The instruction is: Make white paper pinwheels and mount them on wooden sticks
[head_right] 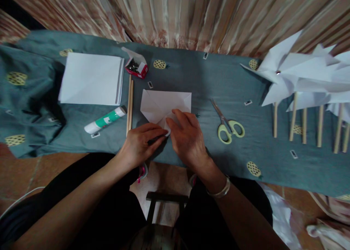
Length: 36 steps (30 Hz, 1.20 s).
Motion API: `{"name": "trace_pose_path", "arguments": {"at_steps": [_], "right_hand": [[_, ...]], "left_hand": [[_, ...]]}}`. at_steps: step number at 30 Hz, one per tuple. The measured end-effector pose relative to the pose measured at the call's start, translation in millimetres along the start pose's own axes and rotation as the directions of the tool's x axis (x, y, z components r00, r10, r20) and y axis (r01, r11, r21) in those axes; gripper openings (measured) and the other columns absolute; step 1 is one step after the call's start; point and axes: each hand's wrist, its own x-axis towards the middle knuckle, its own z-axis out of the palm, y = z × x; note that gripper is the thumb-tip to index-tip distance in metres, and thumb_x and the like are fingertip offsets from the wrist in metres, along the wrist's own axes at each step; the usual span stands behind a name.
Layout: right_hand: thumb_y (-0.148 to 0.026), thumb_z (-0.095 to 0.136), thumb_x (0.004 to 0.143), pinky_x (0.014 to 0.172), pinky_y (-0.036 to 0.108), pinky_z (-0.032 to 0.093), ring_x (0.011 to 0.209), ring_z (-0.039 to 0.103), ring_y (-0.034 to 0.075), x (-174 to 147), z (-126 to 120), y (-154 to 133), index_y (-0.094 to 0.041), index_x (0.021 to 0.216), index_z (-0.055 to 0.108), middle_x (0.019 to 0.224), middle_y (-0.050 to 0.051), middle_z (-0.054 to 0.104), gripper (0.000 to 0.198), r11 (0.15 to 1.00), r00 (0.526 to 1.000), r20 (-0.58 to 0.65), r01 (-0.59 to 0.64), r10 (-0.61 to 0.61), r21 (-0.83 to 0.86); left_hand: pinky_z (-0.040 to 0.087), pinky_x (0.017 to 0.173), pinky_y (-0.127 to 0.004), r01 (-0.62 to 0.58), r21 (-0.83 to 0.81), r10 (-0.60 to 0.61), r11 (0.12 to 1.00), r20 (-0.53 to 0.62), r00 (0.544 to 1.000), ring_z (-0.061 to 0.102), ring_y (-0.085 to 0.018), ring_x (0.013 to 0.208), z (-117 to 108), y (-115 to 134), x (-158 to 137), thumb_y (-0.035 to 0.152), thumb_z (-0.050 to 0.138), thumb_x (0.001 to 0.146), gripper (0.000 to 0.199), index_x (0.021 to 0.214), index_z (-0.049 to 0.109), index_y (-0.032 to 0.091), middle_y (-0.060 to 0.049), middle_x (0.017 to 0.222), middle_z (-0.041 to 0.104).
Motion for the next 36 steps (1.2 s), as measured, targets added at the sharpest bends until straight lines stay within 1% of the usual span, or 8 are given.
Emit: {"name": "trace_pose_path", "arguments": {"at_steps": [5, 11, 15, 18, 24, 28, 33, 36], "right_hand": [[-0.012, 0.046, 0.095, 0.096, 0.042, 0.055, 0.112, 0.055, 0.026, 1, 1, 0, -0.015, 0.113, 0.066, 0.127, 0.014, 0.06, 0.027, 1.0, 1.0, -0.014, 0.004, -0.004, -0.006], [-0.013, 0.047, 0.095, 0.099, 0.043, 0.053, 0.115, 0.053, 0.027, 2, 2, 0, -0.014, 0.115, 0.065, 0.129, 0.015, 0.059, 0.027, 1.0, 1.0, 0.008, -0.006, 0.006, -0.011], [-0.014, 0.045, 0.096, 0.102, 0.046, 0.05, 0.119, 0.051, 0.027, 1, 4, 0, -0.018, 0.118, 0.064, 0.133, 0.013, 0.057, 0.029, 0.999, 0.999, 0.035, -0.036, 0.036, 0.007], [-0.014, 0.044, 0.095, 0.103, 0.047, 0.048, 0.121, 0.049, 0.029, 1, 7, -1, -0.016, 0.119, 0.064, 0.135, 0.016, 0.057, 0.031, 0.999, 0.997, 0.06, -0.039, 0.038, 0.017], [-0.011, 0.045, 0.095, 0.1, 0.047, 0.045, 0.123, 0.049, 0.031, 3, 10, -5, -0.013, 0.112, 0.066, 0.136, 0.018, 0.06, 0.028, 0.998, 0.999, 0.047, -0.018, 0.021, -0.054], [-0.012, 0.044, 0.096, 0.101, 0.047, 0.042, 0.127, 0.049, 0.03, 2, 14, -10, -0.015, 0.117, 0.064, 0.14, 0.015, 0.059, 0.03, 0.996, 0.997, 0.072, -0.021, 0.027, -0.085], [-0.012, 0.043, 0.096, 0.101, 0.048, 0.044, 0.128, 0.051, 0.03, -4, 18, -10, -0.015, 0.121, 0.063, 0.138, 0.016, 0.06, 0.032, 0.998, 0.999, 0.033, -0.024, 0.026, -0.064], [-0.013, 0.038, 0.096, 0.105, 0.049, 0.046, 0.132, 0.049, 0.027, -6, 14, -1, -0.022, 0.129, 0.058, 0.141, 0.012, 0.056, 0.04, 0.997, 0.998, -0.015, -0.056, 0.057, 0.053]], "left_hand": [[0.059, 0.071, -0.026, -0.015, -0.006, 0.015, 1.0, 0.0, 1.0, 0.072, -0.017, 0.08, -1, 0, 0, 0.013, 0.061, 0.089, 0.015, 0.097, 0.073, 0.011, -0.009, 0.091, 0.074], [0.059, 0.073, -0.026, 0.013, 0.0, -0.013, 1.0, 0.016, 1.0, 0.072, -0.016, 0.082, -1, 0, 0, 0.015, 0.059, 0.091, 0.016, 0.099, 0.073, 0.014, -0.008, 0.094, 0.074], [0.059, 0.072, -0.026, 0.004, 0.006, -0.004, 1.0, 0.012, 1.0, 0.072, -0.017, 0.081, -1, 0, 1, 0.013, 0.06, 0.09, 0.016, 0.098, 0.073, 0.012, -0.008, 0.093, 0.074], [0.059, 0.073, -0.026, 0.018, -0.003, -0.018, 1.0, 0.014, 1.0, 0.072, -0.017, 0.081, -1, 1, 1, 0.013, 0.06, 0.09, 0.016, 0.097, 0.073, 0.013, -0.008, 0.092, 0.074], [0.059, 0.073, -0.027, 0.034, -0.006, -0.034, 0.999, 0.03, 0.999, 0.071, -0.016, 0.082, -2, 2, 1, 0.015, 0.056, 0.092, 0.018, 0.098, 0.073, 0.015, -0.007, 0.093, 0.074], [0.058, 0.071, -0.026, 0.023, -0.001, -0.022, 1.0, 0.042, 0.999, 0.071, -0.017, 0.08, -5, 5, 1, 0.017, 0.053, 0.094, 0.019, 0.098, 0.072, 0.013, -0.008, 0.091, 0.073], [0.057, 0.073, -0.027, 0.035, -0.009, -0.034, 0.999, 0.043, 0.999, 0.071, -0.017, 0.082, -7, 7, -1, 0.018, 0.054, 0.094, 0.018, 0.098, 0.071, 0.012, -0.008, 0.091, 0.072], [0.058, 0.074, -0.027, 0.042, -0.001, -0.042, 0.999, 0.032, 0.999, 0.071, -0.018, 0.083, -6, 6, -3, 0.019, 0.056, 0.094, 0.017, 0.1, 0.07, 0.013, -0.009, 0.093, 0.073]]}}
